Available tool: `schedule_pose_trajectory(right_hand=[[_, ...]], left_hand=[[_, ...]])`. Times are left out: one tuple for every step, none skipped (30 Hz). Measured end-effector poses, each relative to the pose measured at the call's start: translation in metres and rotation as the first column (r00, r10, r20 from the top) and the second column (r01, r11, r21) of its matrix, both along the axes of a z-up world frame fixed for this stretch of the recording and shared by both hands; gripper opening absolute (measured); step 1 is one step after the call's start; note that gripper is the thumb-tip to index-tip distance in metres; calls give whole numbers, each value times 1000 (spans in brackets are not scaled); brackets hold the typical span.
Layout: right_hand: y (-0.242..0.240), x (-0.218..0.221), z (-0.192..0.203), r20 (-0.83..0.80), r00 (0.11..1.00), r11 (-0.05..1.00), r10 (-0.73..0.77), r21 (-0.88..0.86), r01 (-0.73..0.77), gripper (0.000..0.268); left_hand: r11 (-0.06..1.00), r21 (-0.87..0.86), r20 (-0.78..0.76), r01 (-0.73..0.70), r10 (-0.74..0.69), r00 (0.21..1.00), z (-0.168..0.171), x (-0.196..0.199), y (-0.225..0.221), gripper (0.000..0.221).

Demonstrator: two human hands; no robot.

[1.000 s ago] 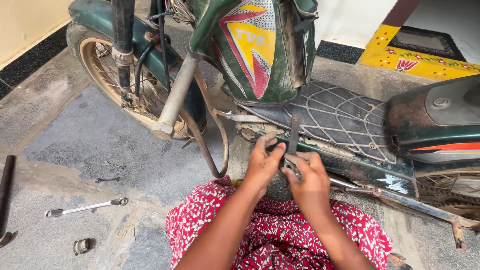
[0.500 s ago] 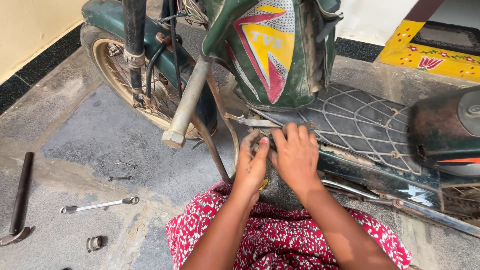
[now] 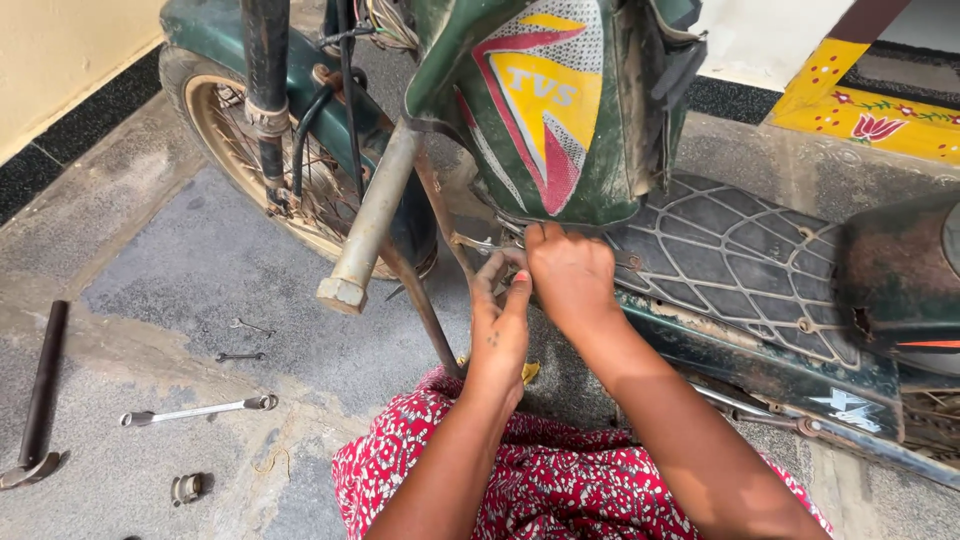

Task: The person kneels beside a green TVS moped and uses a flat metal blade to scrape along the seam and edge of the floorboard panel, working the blade back and forth to remove debris and rust from the panel edge while steadying the panel with the other hand.

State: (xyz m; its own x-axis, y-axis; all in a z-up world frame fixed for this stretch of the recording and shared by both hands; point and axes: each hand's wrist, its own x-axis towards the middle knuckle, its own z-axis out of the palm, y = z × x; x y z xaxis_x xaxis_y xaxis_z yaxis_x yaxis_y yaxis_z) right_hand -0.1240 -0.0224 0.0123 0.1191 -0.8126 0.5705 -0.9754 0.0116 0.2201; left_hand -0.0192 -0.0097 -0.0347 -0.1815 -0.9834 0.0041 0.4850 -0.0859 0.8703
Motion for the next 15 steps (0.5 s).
schedule_pose_trajectory(right_hand=[[2,0,-1,-1,1000,1000,-1,-4,1,19],[5,0,-3,-17,1000,1000,-7,11,7,19],[9,0,-5,-34,999,1000,-13,25,13,20],[12,1,-7,-34,999,1000,-19,21,20,20],[15,1,-10,-41,999,1000,1,16,0,19],[18,2,-12,-49,999,1000,21,10,-20,17],[24,4,-9,-49,999,1000,14,5,-14,17],[30,6,-7,-44,997,997,63,-29,-64,20],[35,9,-5,-41,993,991,112,-64,-114,22],[42,11,-1,-40,993,991,108,-68,-111,22],[50,13,2,1,991,987,132,-90,-132,28],[57,16,5,42,987,982,157,-111,-151,34],[67,16,7,43,987,983,153,-113,-148,34],[76,16,10,168,971,981,171,-125,-151,34],[85,16,12,290,938,979,188,-137,-154,33]], left_hand=[[1000,-4,-1,1,-1,1000,-3,-2,-1,52],[1000,-14,22,-15,15,1000,-7,-3,-1,53],[999,-25,45,-30,32,998,-11,-5,-1,54],[999,-30,45,-24,26,999,-11,-6,-1,54],[1000,9,41,-30,29,999,-11,-7,-1,55],[998,47,38,-35,34,999,-11,-8,-1,56],[999,42,37,-29,28,999,-5,-7,0,56],[989,149,-19,-1,4,1000,1,-5,2,54],[967,253,-76,32,-13,997,7,-3,4,53],[968,249,-75,35,-17,997,-1,-4,2,53],[957,284,-111,57,-27,993,-10,-4,0,50],[944,319,-147,81,-36,989,-19,-4,-2,48],[945,317,-145,84,-40,989,-22,-2,-2,48],[934,327,-182,144,-87,979,-25,-1,-1,48],[920,335,-219,203,-134,967,-28,1,-2,50]])
